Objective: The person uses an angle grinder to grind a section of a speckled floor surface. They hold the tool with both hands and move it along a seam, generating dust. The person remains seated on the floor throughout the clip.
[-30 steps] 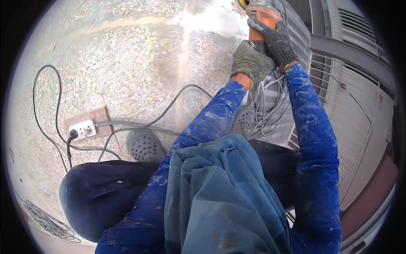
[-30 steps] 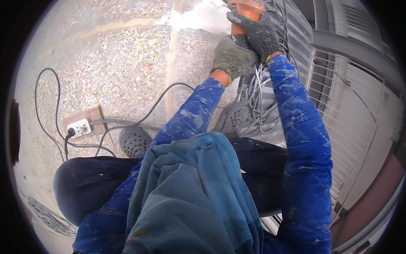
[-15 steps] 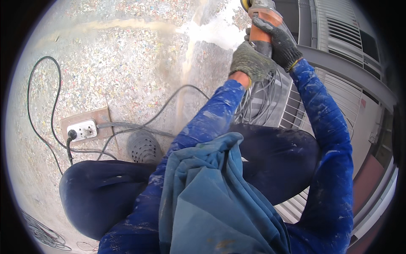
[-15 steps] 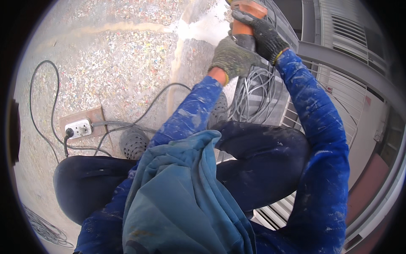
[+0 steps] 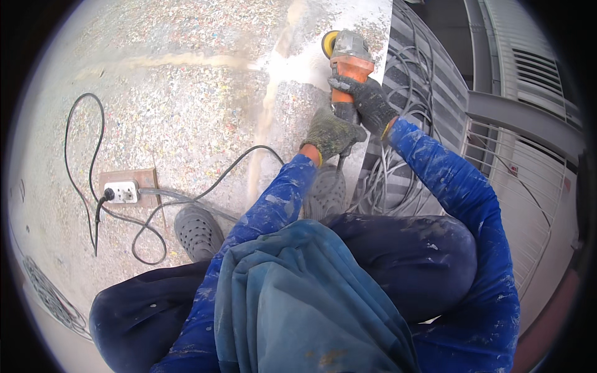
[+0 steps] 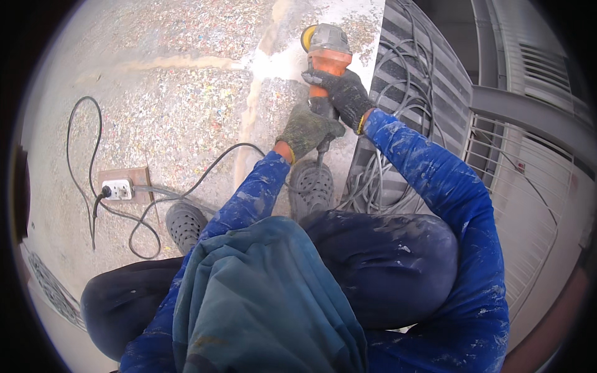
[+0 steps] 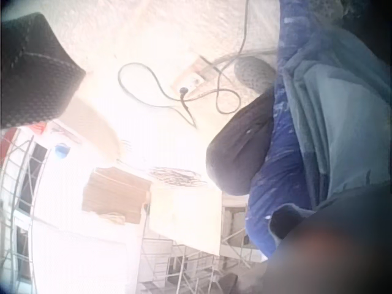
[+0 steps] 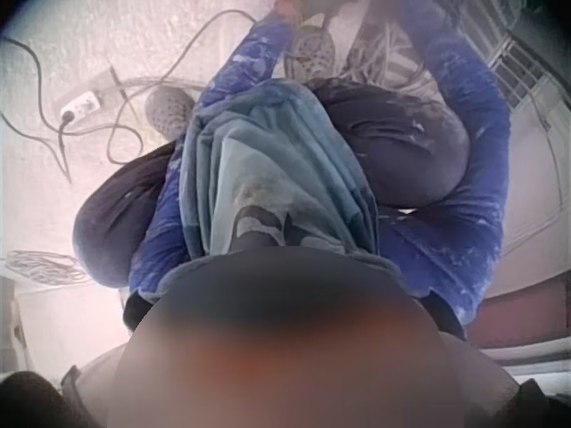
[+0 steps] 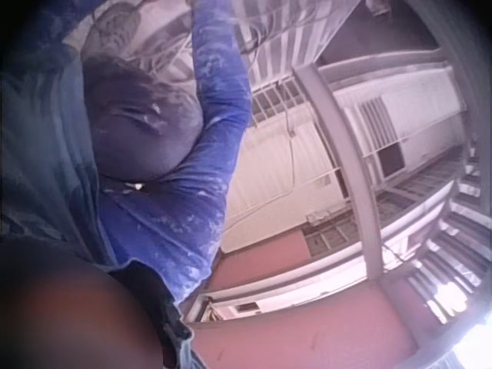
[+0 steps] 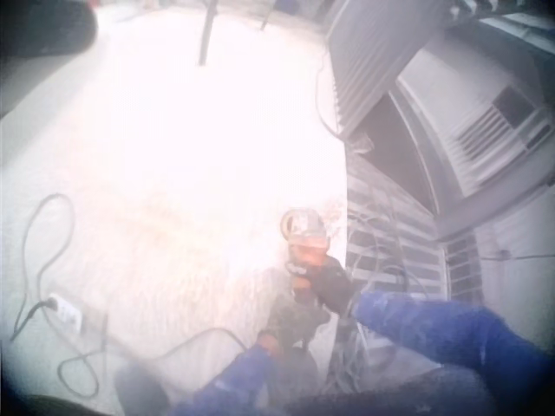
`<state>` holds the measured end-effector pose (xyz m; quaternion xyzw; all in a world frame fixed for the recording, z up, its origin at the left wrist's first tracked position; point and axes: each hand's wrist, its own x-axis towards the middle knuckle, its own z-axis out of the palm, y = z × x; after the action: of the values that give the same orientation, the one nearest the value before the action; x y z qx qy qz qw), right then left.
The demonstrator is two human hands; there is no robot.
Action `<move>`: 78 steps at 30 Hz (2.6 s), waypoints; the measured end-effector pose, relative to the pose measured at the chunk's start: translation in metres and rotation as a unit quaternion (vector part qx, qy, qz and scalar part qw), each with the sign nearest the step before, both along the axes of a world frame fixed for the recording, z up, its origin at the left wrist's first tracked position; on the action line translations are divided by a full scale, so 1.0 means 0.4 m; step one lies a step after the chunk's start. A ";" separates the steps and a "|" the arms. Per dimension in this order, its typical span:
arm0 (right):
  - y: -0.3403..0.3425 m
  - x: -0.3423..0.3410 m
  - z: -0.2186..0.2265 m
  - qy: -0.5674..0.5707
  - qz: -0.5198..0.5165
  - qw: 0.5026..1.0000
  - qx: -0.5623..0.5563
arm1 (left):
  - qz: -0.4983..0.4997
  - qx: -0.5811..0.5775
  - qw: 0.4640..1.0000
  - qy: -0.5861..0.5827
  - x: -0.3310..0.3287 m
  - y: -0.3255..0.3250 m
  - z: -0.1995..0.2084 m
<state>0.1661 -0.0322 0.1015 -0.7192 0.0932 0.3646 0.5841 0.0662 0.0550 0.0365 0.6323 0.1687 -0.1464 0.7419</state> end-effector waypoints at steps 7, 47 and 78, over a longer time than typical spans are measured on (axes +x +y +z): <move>0.029 -0.077 -0.121 -0.017 -0.002 0.998 0.052 | -0.023 0.004 0.998 0.056 -0.095 0.060 -0.019; 0.091 -0.096 -0.302 -0.176 0.188 0.966 0.034 | -0.004 0.122 0.992 0.015 -0.162 0.083 -0.158; 0.101 -0.022 -0.283 -0.098 0.208 0.973 -0.003 | 0.068 0.011 0.998 0.016 -0.099 0.092 -0.140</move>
<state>0.1573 0.0082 -0.0118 -0.7566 -0.1152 0.4056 0.4998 0.0266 0.0917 -0.0197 0.6251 0.2244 -0.1036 0.7404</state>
